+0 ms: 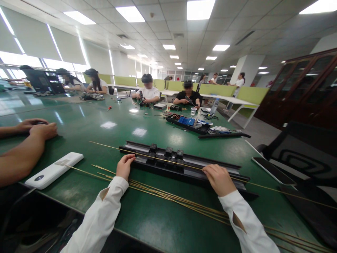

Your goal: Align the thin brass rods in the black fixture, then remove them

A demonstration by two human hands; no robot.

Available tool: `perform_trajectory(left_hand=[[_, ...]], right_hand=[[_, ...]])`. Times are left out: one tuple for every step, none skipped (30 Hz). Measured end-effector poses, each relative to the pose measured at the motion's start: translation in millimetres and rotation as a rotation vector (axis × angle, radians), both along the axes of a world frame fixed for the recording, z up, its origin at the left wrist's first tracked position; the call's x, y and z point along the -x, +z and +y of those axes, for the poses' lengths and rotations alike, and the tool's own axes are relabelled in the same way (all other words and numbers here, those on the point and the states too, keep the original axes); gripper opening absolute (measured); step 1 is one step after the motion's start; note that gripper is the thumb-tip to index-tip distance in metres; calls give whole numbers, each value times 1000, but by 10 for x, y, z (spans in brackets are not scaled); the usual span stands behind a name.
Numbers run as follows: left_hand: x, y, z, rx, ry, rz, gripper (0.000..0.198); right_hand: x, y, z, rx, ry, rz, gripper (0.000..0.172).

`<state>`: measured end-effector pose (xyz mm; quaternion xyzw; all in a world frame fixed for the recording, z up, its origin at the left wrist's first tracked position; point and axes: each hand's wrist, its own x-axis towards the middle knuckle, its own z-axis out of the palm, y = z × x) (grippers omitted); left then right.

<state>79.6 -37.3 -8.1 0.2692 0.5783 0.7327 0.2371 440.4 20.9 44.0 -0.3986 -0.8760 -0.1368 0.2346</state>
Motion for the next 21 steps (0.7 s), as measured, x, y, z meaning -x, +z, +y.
perform_trajectory(left_hand=[[-2,3,-1,4,0,-2,22],[-4,6,-2,11,0,-3,22],[-6,8,-3,19,0,-2,22],[-7,10,-3,25,0,-2,22],[-8,11,-3,27,1,-3,23],[-8,12,-2,24,3,-6,23],[-8,11,-1,18,4,-8,23],[-7,10,0,13,5,-8,24],[-6,9,1,9,5,-7,24],[-5,9,1,8,4,-3,24],[-5,10,0,7,3,2,24],[-6,11,-2,9,4,7,24],[-7,14,-5,13,5,12,24],[-8,16,-8,18,6,14,24],[-9,19,-11,24,7,14,24],[-10,20,-13,27,8,12,23],[-10,20,-14,28,8,7,23],[-8,17,-14,25,6,1,23],[-6,14,-13,20,4,-5,22],[-3,9,-11,13,2,-10,22],[0,4,-8,7,-1,-14,22]], right_hand=[[-7,6,0,5,-1,1,22],[-14,12,1,13,-2,1,22],[-21,18,3,21,-5,1,21],[-29,23,5,29,-8,0,21],[-38,27,8,36,-11,-2,20],[-46,32,12,38,-12,-3,20],[-56,36,17,36,-12,-3,20],[-67,41,23,30,-9,-2,20],[-78,45,29,24,-5,1,20],[-90,48,35,17,1,4,20],[-104,52,40,11,6,7,20],[-117,55,46,7,8,10,20],[-132,57,51,8,6,11,20],[-146,59,56,13,2,11,20],[-161,60,62,21,-5,9,19],[-176,60,68,32,-14,6,19],[-191,60,76,42,-23,4,18],[-208,58,85,49,-30,2,18],[-225,57,96,51,-34,1,18],[-243,55,108,50,-34,2,18],[-263,54,120,48,-30,1,18]])
